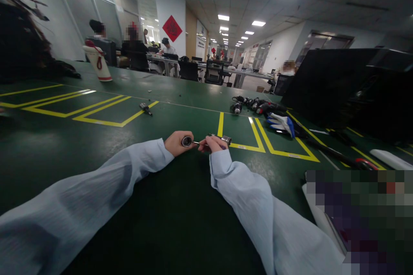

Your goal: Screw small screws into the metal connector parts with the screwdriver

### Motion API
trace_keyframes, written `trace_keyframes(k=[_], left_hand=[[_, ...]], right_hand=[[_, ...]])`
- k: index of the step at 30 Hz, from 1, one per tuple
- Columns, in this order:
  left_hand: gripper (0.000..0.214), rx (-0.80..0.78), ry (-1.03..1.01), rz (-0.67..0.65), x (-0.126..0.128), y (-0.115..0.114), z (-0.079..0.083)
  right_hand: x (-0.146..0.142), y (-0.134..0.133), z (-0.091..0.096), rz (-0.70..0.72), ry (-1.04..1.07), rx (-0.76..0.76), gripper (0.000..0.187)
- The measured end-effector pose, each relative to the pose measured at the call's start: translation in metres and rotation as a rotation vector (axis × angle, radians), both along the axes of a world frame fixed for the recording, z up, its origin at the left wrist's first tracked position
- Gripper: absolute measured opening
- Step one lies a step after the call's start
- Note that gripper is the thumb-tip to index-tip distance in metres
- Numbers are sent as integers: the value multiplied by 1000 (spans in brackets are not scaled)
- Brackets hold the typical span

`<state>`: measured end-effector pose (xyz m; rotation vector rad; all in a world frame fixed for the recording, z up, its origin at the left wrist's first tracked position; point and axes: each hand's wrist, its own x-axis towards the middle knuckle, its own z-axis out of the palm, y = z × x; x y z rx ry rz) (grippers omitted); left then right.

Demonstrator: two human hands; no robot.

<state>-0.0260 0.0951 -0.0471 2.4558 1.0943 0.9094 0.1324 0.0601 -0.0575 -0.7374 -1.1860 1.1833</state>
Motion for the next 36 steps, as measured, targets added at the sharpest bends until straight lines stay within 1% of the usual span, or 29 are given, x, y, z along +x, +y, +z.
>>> trace_keyframes(k=[3,5,7,9,11,13,14,16,18,20,22,24,27,31,34,36], left_hand=[[24,72,121,33,0,-1,1],[24,118,180,43,0,-3,1],[25,136,193,42,-1,-3,1],[27,116,183,34,-1,-3,0],[26,79,141,26,-2,-2,-1],[25,37,78,7,-2,-1,-2],[24,19,46,-2,-2,0,-3],[25,-6,7,-8,-2,0,-3],[25,-2,17,9,-1,-1,-3],[25,38,77,38,-1,-2,-2],[26,92,155,62,-1,-3,0],[26,134,207,61,-1,-3,1],[26,146,206,12,-1,-4,2],[26,45,96,-36,-1,-5,0],[24,-27,38,-75,0,-6,-1],[24,-30,38,-66,1,-6,-1]], right_hand=[[-5,-6,-1,-140,-223,127,25],[-6,-6,-2,-148,-286,143,26],[-4,-2,-5,-80,-229,81,27],[-1,5,-7,16,-105,-16,26],[2,14,-10,108,7,-123,26],[4,21,-12,188,63,-216,28],[4,22,-12,208,76,-235,29],[4,18,-10,180,91,-195,28],[2,11,-7,81,73,-86,27],[-1,2,-4,-8,-21,-8,26],[-3,-4,-2,-52,-133,34,25],[-3,-5,0,-44,-181,31,25],[0,-1,0,53,-97,-46,25],[7,6,-2,181,61,-152,24],[7,6,-2,195,78,-158,25],[6,4,-1,149,56,-123,25]])
